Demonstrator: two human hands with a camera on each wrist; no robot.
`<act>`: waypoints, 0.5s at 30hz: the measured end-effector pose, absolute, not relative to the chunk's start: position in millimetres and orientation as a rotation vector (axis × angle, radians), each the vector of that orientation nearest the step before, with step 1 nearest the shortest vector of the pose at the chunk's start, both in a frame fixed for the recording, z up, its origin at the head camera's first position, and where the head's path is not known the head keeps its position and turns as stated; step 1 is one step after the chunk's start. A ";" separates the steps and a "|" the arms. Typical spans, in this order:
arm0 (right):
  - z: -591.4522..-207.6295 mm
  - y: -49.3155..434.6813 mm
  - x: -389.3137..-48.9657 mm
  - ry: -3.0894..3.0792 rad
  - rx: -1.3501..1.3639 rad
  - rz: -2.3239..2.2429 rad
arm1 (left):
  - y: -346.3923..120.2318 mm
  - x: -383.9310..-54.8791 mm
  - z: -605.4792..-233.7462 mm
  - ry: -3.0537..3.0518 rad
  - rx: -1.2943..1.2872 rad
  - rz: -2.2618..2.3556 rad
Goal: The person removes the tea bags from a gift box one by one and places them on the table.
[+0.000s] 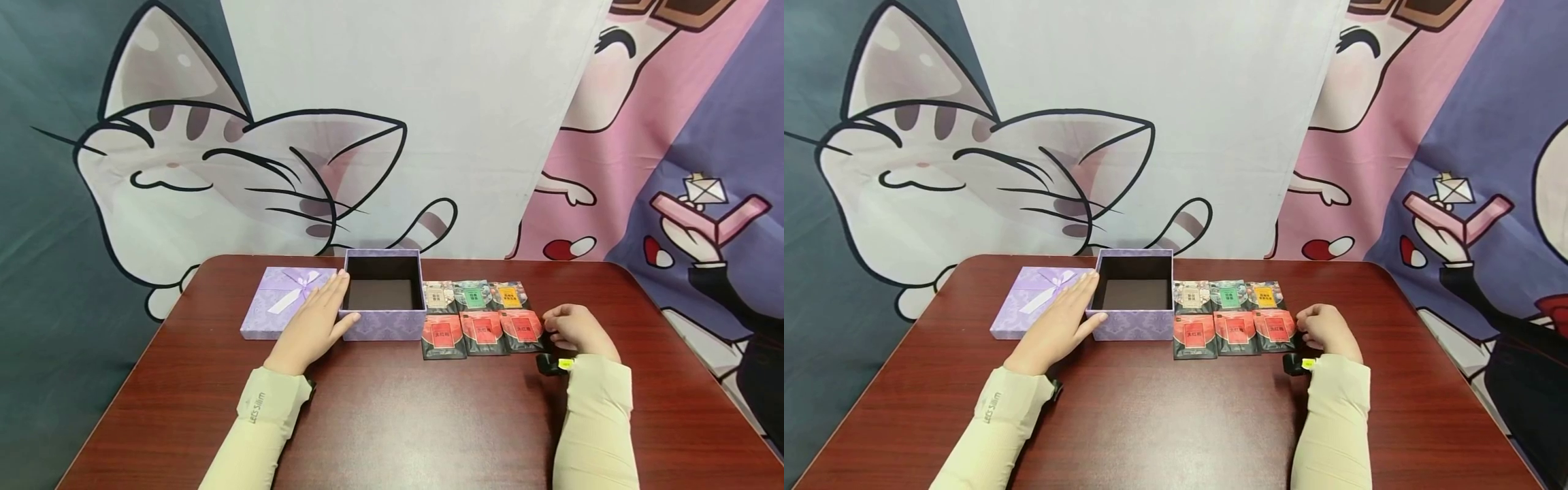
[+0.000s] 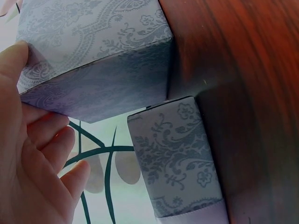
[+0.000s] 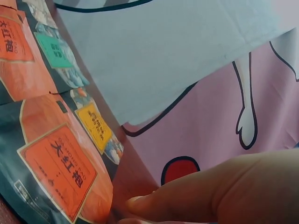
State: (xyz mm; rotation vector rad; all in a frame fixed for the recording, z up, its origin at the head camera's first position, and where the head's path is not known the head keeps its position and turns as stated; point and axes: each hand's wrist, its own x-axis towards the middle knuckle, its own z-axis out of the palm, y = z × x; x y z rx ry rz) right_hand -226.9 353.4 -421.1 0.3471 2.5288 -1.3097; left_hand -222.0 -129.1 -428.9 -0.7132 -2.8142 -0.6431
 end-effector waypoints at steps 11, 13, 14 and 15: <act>-424.4 331.8 -233.2 2.770 0.388 -1.271 | -130.4 -222.5 -430.1 -2.827 -0.724 -0.667; -425.6 326.3 -234.6 2.831 0.409 -1.261 | -131.5 -222.6 -430.5 -2.834 -0.730 -0.687; -426.1 323.5 -235.0 2.865 0.416 -1.261 | -132.1 -222.9 -431.0 -2.834 -0.732 -0.696; -426.6 320.8 -235.5 2.897 0.424 -1.264 | -132.8 -223.4 -431.7 -2.831 -0.737 -0.701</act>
